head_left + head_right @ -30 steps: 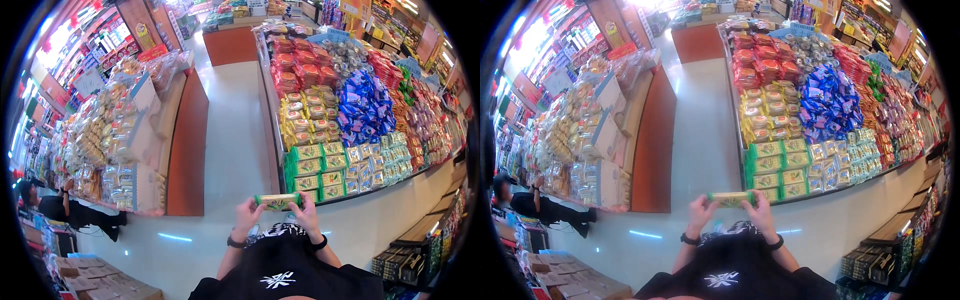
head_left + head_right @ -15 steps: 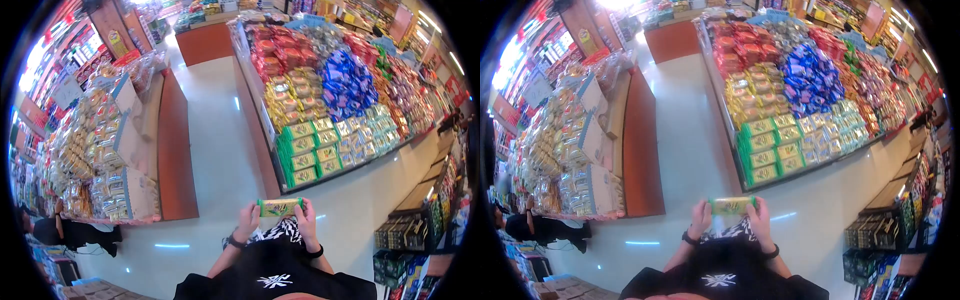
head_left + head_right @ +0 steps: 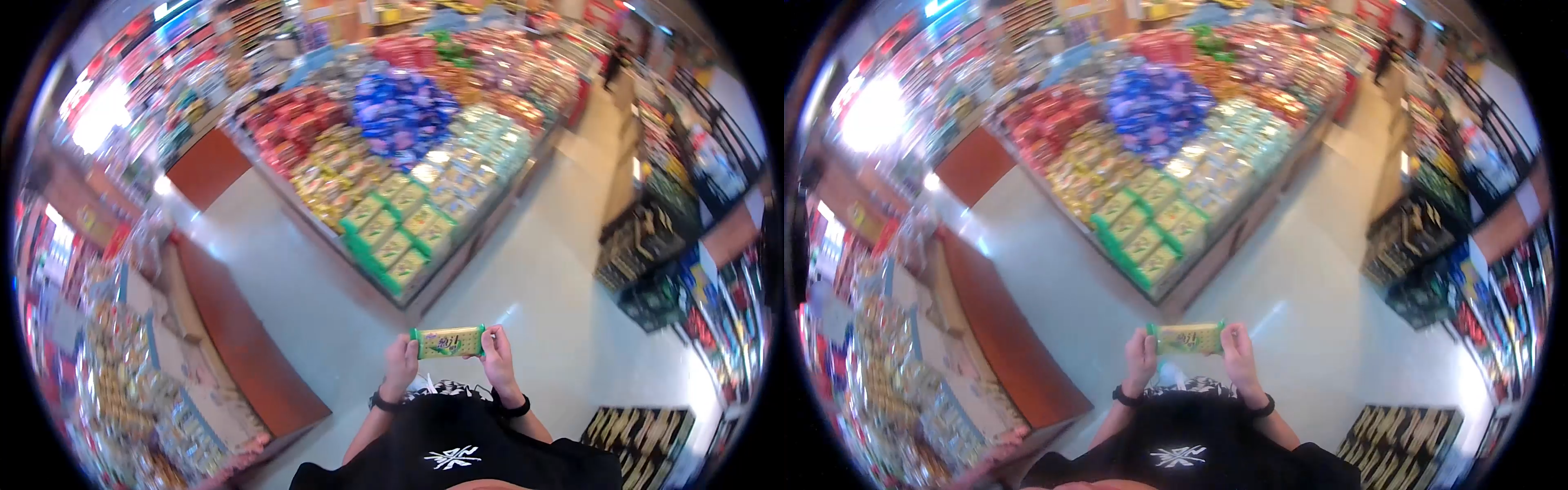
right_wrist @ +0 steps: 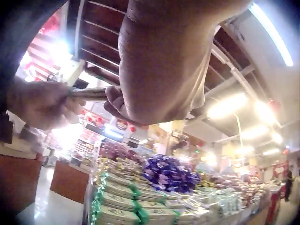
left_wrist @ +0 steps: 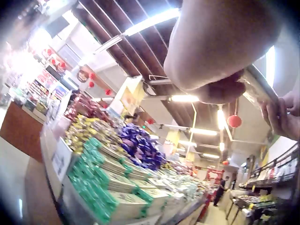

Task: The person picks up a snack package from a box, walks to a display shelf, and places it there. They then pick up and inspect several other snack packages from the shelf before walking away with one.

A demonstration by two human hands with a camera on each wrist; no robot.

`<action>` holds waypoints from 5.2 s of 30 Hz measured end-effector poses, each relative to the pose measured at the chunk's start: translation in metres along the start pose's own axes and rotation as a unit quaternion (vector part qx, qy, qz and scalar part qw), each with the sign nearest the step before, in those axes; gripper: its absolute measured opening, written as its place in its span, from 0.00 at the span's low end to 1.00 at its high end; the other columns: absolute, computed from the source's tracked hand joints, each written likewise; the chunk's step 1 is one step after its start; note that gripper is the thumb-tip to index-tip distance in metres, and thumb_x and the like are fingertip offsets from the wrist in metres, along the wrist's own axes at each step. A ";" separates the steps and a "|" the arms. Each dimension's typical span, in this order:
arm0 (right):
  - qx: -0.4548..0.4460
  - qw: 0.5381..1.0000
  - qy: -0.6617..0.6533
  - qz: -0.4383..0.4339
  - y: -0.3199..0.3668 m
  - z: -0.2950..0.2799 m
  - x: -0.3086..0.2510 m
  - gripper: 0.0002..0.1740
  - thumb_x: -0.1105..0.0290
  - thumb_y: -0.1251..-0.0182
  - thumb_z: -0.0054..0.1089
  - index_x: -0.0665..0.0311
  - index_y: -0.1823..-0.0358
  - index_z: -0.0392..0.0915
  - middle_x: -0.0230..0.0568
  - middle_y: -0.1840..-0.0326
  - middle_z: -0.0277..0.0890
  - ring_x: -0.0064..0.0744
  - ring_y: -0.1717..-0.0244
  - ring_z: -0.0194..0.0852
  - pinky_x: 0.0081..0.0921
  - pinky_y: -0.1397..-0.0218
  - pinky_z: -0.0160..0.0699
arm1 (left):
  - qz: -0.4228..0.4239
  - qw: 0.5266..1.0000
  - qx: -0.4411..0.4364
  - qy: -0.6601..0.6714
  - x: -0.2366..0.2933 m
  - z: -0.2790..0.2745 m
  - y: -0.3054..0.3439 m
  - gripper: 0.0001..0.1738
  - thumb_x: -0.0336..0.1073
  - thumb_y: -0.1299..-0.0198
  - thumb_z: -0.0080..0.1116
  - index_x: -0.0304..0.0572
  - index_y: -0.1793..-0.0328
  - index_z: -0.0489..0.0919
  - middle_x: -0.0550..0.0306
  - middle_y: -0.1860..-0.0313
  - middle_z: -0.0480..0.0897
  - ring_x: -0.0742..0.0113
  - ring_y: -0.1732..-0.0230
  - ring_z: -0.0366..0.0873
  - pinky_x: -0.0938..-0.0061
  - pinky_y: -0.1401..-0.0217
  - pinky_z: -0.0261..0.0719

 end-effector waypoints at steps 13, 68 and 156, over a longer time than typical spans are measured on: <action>0.363 0.918 -0.068 -0.144 0.250 -0.127 0.001 0.08 0.68 0.21 0.49 0.62 0.61 0.69 0.23 0.67 0.67 0.11 0.63 0.62 0.13 0.59 0.65 | 0.077 0.933 -0.347 0.062 0.064 0.145 0.129 0.10 0.34 0.28 0.51 0.35 0.63 0.74 0.45 0.78 0.73 0.57 0.79 0.69 0.64 0.73 0.68; 0.921 0.255 -0.165 -0.242 0.468 -0.002 0.068 0.14 0.61 0.19 0.44 0.62 0.64 0.67 0.23 0.70 0.61 0.15 0.67 0.58 0.19 0.65 0.63 | 0.050 0.196 -0.962 0.181 0.207 0.284 0.389 0.12 0.35 0.26 0.44 0.33 0.55 0.74 0.58 0.74 0.78 0.75 0.74 0.74 0.78 0.70 0.73; 0.953 0.300 -0.006 -0.053 1.053 -0.226 0.108 0.20 0.59 0.26 0.57 0.71 0.49 0.73 0.34 0.69 0.72 0.21 0.68 0.66 0.25 0.67 0.67 | 0.252 0.286 -0.924 0.028 0.348 0.377 0.975 0.19 0.44 0.24 0.45 0.33 0.51 0.77 0.56 0.67 0.80 0.74 0.66 0.75 0.73 0.65 0.75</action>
Point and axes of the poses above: each hand's wrist, its own y-axis away from the middle knuckle, its own z-axis out of the palm, x = y × z, the point moved 3 cm from there along -y, towards the middle knuckle
